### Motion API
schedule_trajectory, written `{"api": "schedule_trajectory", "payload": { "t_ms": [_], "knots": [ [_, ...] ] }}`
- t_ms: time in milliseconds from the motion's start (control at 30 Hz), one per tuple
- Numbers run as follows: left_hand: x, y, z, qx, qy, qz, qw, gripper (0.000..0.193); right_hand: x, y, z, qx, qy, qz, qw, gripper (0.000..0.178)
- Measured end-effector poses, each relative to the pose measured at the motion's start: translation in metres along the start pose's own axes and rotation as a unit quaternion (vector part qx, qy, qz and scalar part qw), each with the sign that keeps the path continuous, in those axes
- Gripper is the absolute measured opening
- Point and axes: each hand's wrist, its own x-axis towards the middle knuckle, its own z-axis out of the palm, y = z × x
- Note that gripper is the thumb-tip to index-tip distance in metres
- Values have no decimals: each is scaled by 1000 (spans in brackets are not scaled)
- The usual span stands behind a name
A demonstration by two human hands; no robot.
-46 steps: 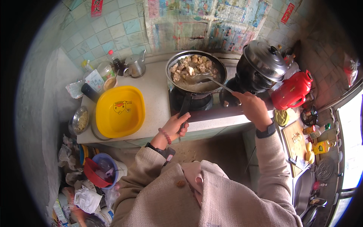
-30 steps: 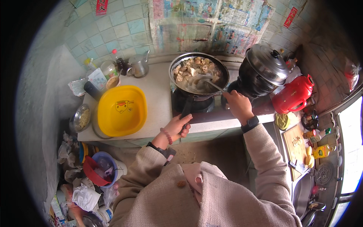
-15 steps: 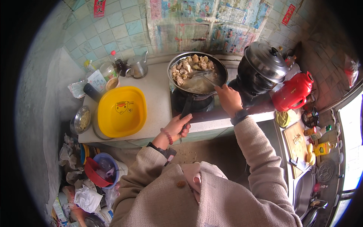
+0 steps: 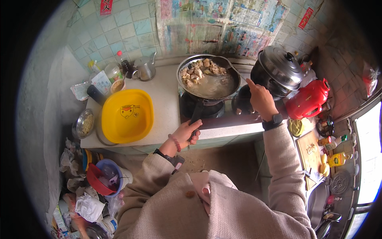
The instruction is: The person stirs boiling meat in a pot on the stove using a ladle, then rinses a yellow bowl at the sink and returns to the stove. They continue stirring and then transfer cooked meat pieces from the pot into the yellow bowl.
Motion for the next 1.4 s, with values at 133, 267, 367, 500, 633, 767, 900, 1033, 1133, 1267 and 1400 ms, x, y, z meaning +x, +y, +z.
{"api": "schedule_trajectory", "payload": {
  "t_ms": [133,267,367,500,633,767,900,1033,1133,1267,1400],
  "knots": [
    [0,1,-1,4,-1,-3,1000,30,24,1,15,-4,-44,58,997,27],
    [0,1,-2,3,-2,-7,1000,30,49,-12,44,6,-82,106,991,23],
    [1,1,-2,8,-8,-9,1000,29,61,-25,66,39,-99,122,987,26],
    [1,2,-2,14,-11,-7,1000,28,82,-32,85,103,-154,39,982,18],
    [2,2,-3,7,-17,-12,1000,25,93,-29,100,98,-148,-34,984,11],
    [2,2,-2,6,-24,-13,1000,26,91,-18,101,116,-146,-90,978,15],
    [1,2,1,1,-28,-17,999,27,76,-18,96,88,-109,-128,982,20],
    [0,2,2,-1,-17,-21,1000,26,59,-19,78,66,-110,-138,982,27],
    [0,1,3,8,-12,-20,1000,27,42,-16,56,80,-92,-144,982,36],
    [0,2,3,9,-11,-16,1000,27,26,-8,29,74,-83,-148,983,46],
    [-1,2,3,6,-10,-16,1000,28,6,-3,1,65,-46,-166,983,52]
  ]
}}
